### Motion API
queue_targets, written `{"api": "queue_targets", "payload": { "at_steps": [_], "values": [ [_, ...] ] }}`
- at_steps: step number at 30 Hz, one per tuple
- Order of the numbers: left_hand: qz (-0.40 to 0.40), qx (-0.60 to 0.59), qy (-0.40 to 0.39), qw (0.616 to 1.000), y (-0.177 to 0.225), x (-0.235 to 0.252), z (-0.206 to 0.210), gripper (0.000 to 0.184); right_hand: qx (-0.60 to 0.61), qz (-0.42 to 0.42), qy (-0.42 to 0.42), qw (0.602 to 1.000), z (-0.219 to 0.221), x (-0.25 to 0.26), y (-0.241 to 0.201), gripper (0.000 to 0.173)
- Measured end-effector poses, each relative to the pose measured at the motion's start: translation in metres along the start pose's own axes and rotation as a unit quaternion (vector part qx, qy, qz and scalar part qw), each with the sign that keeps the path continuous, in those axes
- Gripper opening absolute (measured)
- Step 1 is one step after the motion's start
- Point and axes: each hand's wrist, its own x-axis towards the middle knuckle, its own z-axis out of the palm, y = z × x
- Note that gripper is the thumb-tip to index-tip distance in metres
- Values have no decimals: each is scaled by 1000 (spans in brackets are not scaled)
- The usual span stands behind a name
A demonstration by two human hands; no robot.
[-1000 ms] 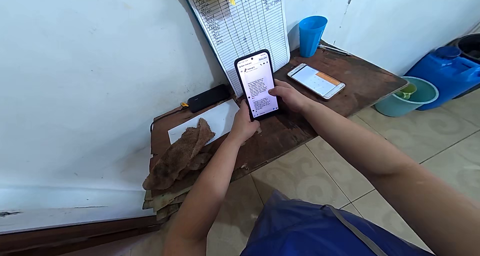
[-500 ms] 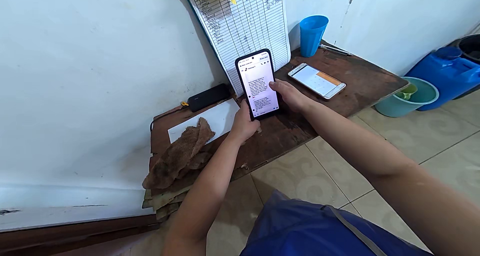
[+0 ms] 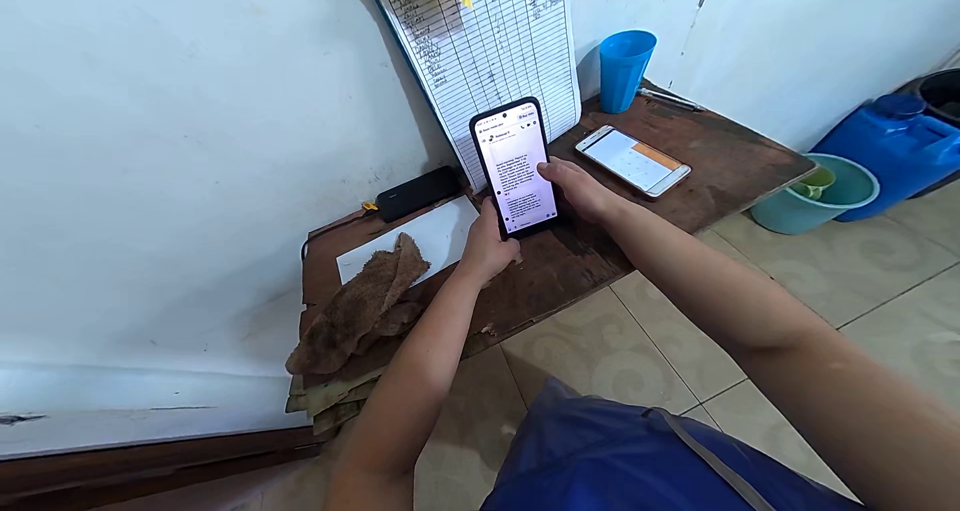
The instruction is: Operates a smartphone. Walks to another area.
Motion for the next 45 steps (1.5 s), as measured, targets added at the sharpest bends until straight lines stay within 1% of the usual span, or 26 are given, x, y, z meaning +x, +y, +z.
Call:
{"api": "queue_targets", "payload": {
  "at_steps": [5, 12, 16, 28, 35, 38, 45],
  "values": [
    [-1, 27, -4, 1000, 4, -3, -1, 75, 18, -2, -3, 1000, 0, 0, 0, 44],
    [5, 29, 8, 1000, 4, -3, 0, 89, 12, 7, 0, 1000, 1, 1, -1, 39],
    [13, 32, 7, 999, 4, -3, 0, 87, 8, 3, -3, 1000, 1, 0, -1, 40],
    [1, 20, -9, 1000, 5, -3, -2, 77, 17, -17, 0, 1000, 2, 0, -1, 40],
    [4, 30, -15, 999, 3, -1, -4, 76, 12, -13, 1, 1000, 2, 0, -3, 40],
    [2, 28, -15, 999, 4, -2, -3, 80, 13, -10, 1, 1000, 2, -1, -3, 40],
    [4, 19, -15, 1000, 3, -1, -3, 80, 16, -15, -1, 1000, 1, -1, -2, 40]
  ]
}}
